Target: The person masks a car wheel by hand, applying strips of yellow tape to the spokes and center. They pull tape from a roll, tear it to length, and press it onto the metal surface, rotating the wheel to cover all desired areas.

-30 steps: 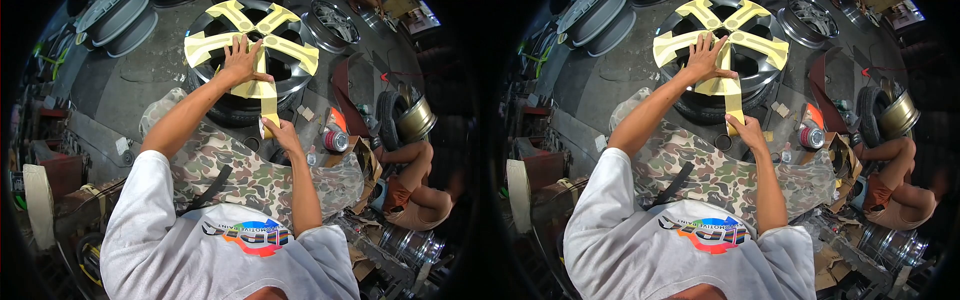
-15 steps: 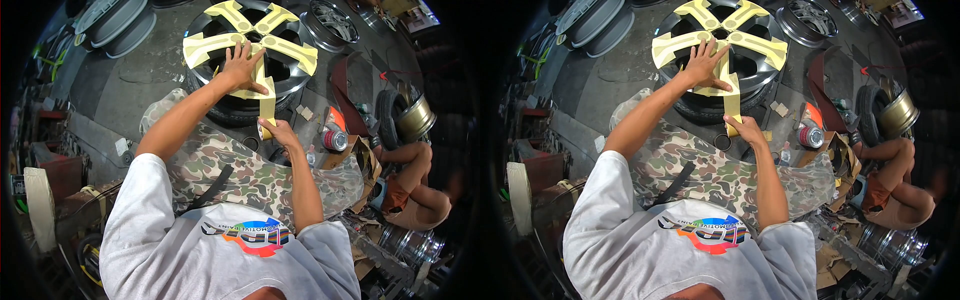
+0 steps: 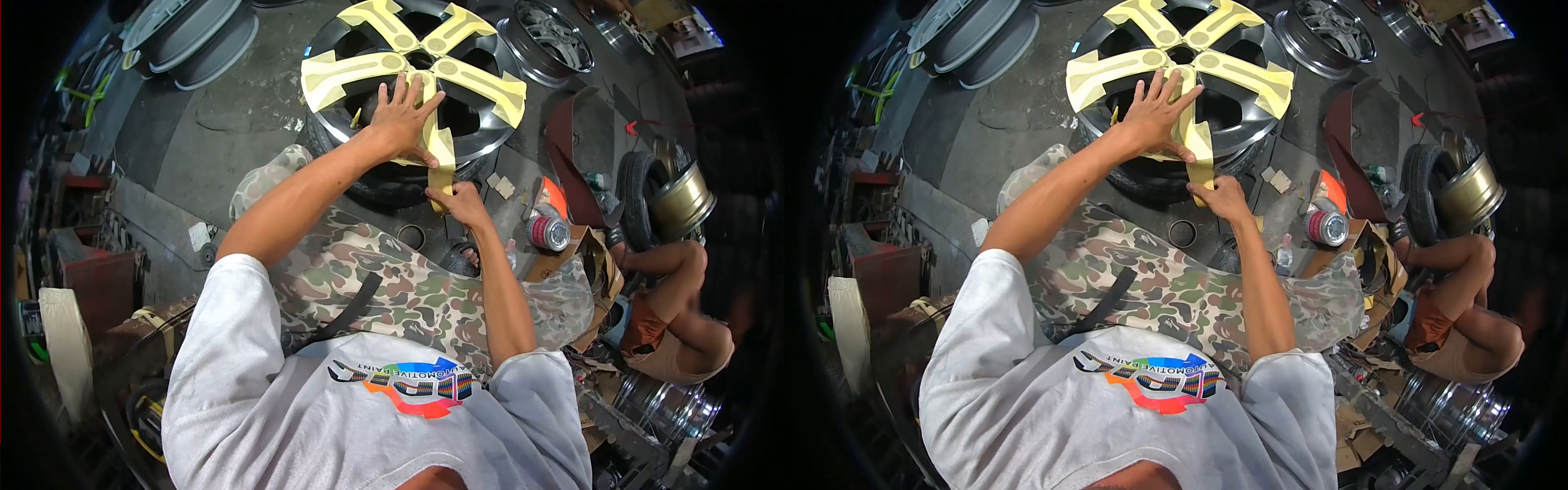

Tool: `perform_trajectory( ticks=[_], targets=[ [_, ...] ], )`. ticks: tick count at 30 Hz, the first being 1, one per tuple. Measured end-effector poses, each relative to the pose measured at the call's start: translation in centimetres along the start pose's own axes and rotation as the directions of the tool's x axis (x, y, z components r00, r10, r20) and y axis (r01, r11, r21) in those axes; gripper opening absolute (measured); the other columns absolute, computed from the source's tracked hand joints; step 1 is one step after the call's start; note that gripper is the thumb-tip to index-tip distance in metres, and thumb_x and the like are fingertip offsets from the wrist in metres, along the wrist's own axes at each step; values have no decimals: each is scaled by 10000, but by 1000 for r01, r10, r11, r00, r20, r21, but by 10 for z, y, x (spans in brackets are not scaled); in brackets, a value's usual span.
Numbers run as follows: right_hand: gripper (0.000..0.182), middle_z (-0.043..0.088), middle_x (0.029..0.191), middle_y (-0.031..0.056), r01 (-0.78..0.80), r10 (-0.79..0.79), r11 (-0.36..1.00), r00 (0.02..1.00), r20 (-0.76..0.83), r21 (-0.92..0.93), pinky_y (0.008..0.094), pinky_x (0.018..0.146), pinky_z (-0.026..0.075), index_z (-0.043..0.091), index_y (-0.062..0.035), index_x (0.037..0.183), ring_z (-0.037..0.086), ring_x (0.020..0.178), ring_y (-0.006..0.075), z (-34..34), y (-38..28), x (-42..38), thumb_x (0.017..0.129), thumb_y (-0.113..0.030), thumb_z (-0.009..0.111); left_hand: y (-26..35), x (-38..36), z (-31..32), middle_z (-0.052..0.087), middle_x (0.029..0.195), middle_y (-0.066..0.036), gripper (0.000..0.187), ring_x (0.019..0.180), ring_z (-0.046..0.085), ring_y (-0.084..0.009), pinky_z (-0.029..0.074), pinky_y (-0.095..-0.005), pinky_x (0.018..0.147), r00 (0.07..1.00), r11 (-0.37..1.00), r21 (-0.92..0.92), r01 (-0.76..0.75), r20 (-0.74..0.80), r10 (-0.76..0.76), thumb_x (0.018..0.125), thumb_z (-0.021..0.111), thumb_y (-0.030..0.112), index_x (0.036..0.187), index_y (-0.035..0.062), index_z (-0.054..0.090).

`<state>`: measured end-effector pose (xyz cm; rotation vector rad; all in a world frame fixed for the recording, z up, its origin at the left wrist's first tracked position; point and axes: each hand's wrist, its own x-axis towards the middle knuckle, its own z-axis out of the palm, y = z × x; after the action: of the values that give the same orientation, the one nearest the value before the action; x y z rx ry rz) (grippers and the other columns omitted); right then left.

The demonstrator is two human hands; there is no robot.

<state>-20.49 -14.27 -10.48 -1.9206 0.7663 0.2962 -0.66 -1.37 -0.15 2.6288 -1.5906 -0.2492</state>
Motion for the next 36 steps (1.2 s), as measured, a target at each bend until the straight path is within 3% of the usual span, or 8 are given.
perform_trajectory(
  ticks=[1, 4, 6, 8, 16, 25, 30, 36],
  targets=[
    [570, 734, 836, 148, 26, -28, 998, 999, -36, -66, 353, 696, 519, 769, 4, 962, 681, 732, 199, 0, 1, 1, 783, -533, 835, 0, 0, 1, 105, 1685, -249, 1468, 1547, 59, -500, 160, -690, 1204, 1000, 1000, 13, -4, -14, 5, 482, 784, 850, 1655, 273, 116],
    [503, 748, 885, 151, 103, -109, 993, 985, -132, -53, 386, 737, 530, 774, -40, 958, 709, 786, 250, -25, 17, -11, 778, -506, 837, 0, -1, 0, 119, 1683, -247, 1457, 1547, 62, -499, 164, -689, 1204, 1000, 1000, -8, -6, -11, 6, 493, 793, 837, 1655, 273, 119],
    [458, 758, 978, 169, 68, -137, 922, 978, -156, -382, 427, 816, 544, 775, -70, 971, 727, 905, 325, -61, 73, -15, 792, -489, 815, -4, 1, 1, 116, 1684, -246, 1458, 1548, 60, -497, 164, -690, 1205, 999, 999, -32, -20, -30, 19, 490, 809, 823, 1654, 280, 118],
    [492, 744, 1052, 209, -202, 125, 773, 978, -167, -601, 454, 891, 541, 769, -51, 992, 705, 1018, 385, -82, 103, -33, 806, -507, 782, -6, -1, 1, 117, 1684, -243, 1464, 1549, 59, -495, 162, -688, 1207, 1000, 1000, -25, -2, -2, 2, 481, 824, 810, 1653, 290, 118],
    [586, 721, 1161, 218, -403, 357, 815, 915, -186, -416, 462, 920, 548, 714, -5, 1142, 693, 1105, 359, -2, 133, -24, 809, -476, 812, -13, 5, -1, 183, 1672, -236, 1443, 1539, 127, -501, 179, -678, 1197, 998, 999, -5, -35, -55, 35, 458, 865, 761, 1643, 338, 159],
    [470, 611, 1296, 205, -306, 146, 856, 916, -374, -416, 463, 1019, 515, 704, 4, 1136, 613, 1223, 373, 39, 128, 6, 886, -389, 766, -15, 0, -2, 151, 1692, -224, 1404, 1550, 113, -482, 186, -662, 1200, 985, 994, -41, -104, -143, 97, 477, 887, 697, 1641, 295, 213],
    [398, 598, 1307, 191, -352, 156, 872, 858, -489, -341, 441, 1050, 498, 718, -9, 1124, 598, 1228, 376, 32, 104, 1, 868, -310, 762, -25, 13, 0, 225, 1656, -266, 1277, 1522, 186, -508, 210, -623, 1208, 974, 988, -53, -145, -185, 133, 598, 832, 740, 1628, 233, 272],
    [300, 726, 1071, 208, -275, 158, 951, 824, -545, -141, 482, 930, 552, 762, -24, 966, 698, 1021, 390, -4, 27, -35, 868, -306, 731, -36, 30, -16, 365, 1571, -295, 934, 1467, 318, -467, 287, -555, 1196, 894, 959, -154, -237, -421, 154, 824, 794, 566, 1558, 130, 416]
  ],
)
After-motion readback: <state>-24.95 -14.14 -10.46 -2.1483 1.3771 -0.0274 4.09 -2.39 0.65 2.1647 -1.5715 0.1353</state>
